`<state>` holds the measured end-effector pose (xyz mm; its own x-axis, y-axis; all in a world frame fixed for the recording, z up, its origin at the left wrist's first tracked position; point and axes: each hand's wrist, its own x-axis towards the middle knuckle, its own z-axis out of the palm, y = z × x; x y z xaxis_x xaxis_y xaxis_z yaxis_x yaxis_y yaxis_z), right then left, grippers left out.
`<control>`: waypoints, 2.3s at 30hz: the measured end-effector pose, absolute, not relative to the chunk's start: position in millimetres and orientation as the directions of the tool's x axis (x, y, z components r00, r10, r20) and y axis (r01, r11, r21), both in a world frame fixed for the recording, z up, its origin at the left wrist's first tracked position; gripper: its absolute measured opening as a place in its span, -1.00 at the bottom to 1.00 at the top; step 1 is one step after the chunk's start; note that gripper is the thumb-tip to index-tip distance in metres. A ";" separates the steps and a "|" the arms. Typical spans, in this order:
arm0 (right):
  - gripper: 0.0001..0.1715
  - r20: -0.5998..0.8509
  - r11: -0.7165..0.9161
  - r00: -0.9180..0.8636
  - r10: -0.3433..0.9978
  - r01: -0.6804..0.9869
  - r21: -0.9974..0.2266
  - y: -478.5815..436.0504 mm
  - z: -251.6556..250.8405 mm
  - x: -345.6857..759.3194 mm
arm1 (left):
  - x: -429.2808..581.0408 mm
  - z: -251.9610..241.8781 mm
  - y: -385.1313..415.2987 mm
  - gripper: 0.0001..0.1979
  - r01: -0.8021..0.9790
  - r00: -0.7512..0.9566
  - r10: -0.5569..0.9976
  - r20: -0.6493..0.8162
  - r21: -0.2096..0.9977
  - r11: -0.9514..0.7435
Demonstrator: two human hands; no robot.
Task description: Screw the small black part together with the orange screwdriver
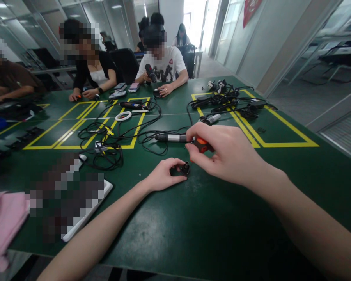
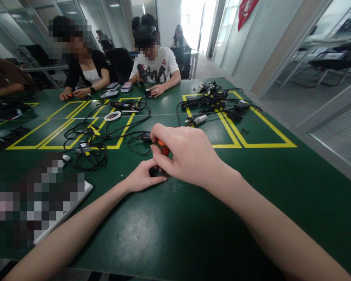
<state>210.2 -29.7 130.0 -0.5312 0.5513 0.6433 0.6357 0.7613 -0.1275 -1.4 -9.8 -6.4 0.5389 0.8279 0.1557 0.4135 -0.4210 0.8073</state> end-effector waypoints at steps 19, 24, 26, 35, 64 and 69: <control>-0.77 0.548 0.724 -0.544 0.636 0.666 -0.179 -28.1 131.6 211.5 | -1.9 -5.4 -9.9 -0.68 0.414 0.527 0.838 0.141 0.819 -0.398; -0.72 0.575 0.694 -0.508 0.642 0.703 -0.155 -26.1 130.9 213.4 | -1.8 -4.4 -9.4 -0.64 0.422 0.530 0.838 0.132 0.816 -0.395; -0.79 0.566 0.714 -0.527 0.633 0.681 -0.165 -26.5 131.2 213.1 | -2.1 -4.8 -9.3 -0.65 0.422 0.531 0.836 0.136 0.813 -0.400; -0.69 0.517 0.668 -0.494 0.699 0.709 -0.226 -30.9 134.0 209.8 | -2.7 -5.1 -9.9 -0.65 0.428 0.533 0.837 0.126 0.813 -0.395; -0.80 0.546 0.655 -0.472 0.692 0.729 -0.200 -31.0 133.5 211.0 | -2.4 -4.8 -9.7 -0.64 0.440 0.534 0.836 0.128 0.802 -0.404; -0.86 0.600 0.704 -0.487 0.634 0.684 -0.188 -29.8 130.6 209.4 | -1.7 -5.2 -10.1 -0.66 0.434 0.530 0.836 0.142 0.802 -0.411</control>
<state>209.4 -29.8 130.6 -0.4875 0.6342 0.6001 0.6844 0.7044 -0.1885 -1.7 -10.1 -5.2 0.5297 0.8363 0.1415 0.4341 -0.4107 0.8018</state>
